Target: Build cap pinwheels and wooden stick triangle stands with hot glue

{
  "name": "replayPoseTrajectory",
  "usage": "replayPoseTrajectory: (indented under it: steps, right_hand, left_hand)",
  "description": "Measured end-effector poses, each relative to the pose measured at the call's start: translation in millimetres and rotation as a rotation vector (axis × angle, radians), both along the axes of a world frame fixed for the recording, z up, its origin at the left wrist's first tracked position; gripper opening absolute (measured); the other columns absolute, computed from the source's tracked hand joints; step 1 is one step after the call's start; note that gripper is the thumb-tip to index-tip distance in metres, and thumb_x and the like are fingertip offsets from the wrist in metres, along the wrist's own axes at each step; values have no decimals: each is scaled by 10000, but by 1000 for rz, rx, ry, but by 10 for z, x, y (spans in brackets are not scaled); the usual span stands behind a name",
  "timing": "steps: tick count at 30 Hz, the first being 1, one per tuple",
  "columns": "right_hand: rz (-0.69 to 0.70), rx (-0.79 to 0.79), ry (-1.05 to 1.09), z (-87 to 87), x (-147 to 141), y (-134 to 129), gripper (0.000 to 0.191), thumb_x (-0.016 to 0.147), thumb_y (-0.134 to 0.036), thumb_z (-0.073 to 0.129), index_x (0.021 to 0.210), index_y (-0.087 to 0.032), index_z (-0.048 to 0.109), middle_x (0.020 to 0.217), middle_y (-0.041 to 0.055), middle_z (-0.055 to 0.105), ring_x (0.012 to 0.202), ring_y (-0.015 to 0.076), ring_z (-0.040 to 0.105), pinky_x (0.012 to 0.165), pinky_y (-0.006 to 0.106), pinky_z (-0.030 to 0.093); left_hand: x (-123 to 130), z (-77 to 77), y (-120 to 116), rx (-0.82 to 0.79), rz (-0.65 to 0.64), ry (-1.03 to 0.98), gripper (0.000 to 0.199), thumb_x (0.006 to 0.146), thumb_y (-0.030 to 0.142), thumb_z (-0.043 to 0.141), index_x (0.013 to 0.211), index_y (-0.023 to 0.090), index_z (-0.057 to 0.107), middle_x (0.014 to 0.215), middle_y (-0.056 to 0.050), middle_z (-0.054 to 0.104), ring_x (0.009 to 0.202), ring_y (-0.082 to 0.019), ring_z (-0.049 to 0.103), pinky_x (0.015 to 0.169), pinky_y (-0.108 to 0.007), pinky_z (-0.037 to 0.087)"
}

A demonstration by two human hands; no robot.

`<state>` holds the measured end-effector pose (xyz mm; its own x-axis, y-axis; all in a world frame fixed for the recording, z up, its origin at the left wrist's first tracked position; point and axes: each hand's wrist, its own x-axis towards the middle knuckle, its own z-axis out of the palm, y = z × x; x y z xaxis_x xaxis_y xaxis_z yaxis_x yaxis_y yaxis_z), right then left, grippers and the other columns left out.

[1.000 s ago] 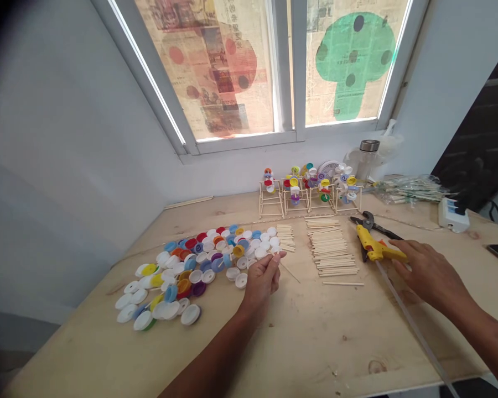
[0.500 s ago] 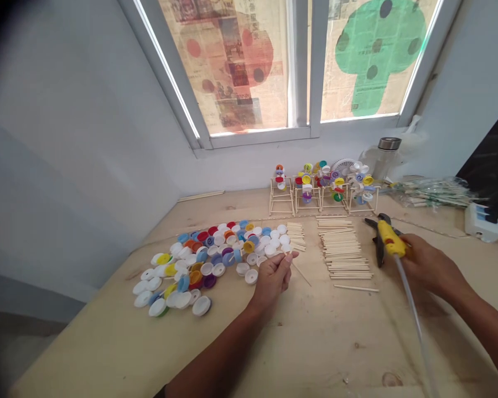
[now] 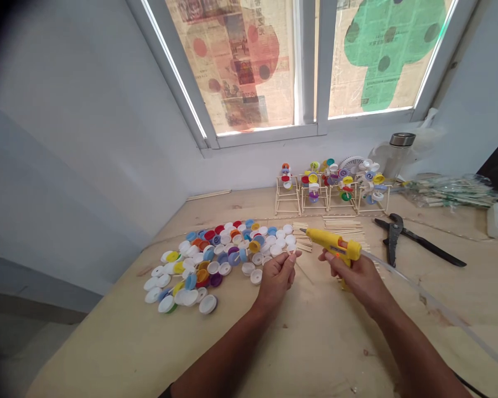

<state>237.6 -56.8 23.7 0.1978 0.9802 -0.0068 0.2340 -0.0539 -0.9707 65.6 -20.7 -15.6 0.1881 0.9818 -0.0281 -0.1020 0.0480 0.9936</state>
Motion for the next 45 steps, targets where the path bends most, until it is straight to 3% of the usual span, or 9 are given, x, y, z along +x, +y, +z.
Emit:
replayPoseTrajectory:
  steps: [8,13,20,27,41,45]
  right_hand:
    - [-50,169,-166,-215,-50,-63,406,743,-589,579,807,-204,693,686,36,633,592,149,553,512,239,452]
    - [81,253,-330,-186,-70,-134,285,814,-484,554,838,-215,646,831,34,680,739,177,631,572,235,484]
    - [152,322,-629,-163,-58,-146,240,843,-454,519,756,-231,531,585,-32,519,472,104,470,422,217,356]
    - [172,367,-669,-169,-78,-155,274,853,-455,502,699,-229,482,555,-36,472,473,105,460,441,216,367]
    - [103,332,-683,-179,-128,-178,259,853,-463,500,736,-231,500,546,-45,470,461,104,438,448,217,355]
    - [145,328,-690,-186,-121,-175,264,854,-455,504,715,-231,483,552,-43,478,476,106,457,463,217,363]
  left_hand:
    - [-8,36,4,21,31,41,524,746,673,520,628,163,531,443,59,381,430,-71,305,445,-217,225]
    - [-24,9,40,7,68,32,475,767,621,527,642,163,535,433,68,376,418,-67,295,447,-214,231]
    - [-42,20,57,3,86,27,399,802,542,517,707,159,571,451,67,386,424,-75,314,455,-214,259]
    - [-41,31,42,45,85,46,426,822,535,502,589,183,443,463,58,381,439,-73,310,457,-212,250]
    - [-51,69,27,73,84,82,422,841,504,485,570,190,409,461,59,375,440,-74,305,457,-217,245]
    - [-49,74,31,65,82,66,434,824,534,494,567,193,416,449,62,370,435,-77,296,450,-220,236]
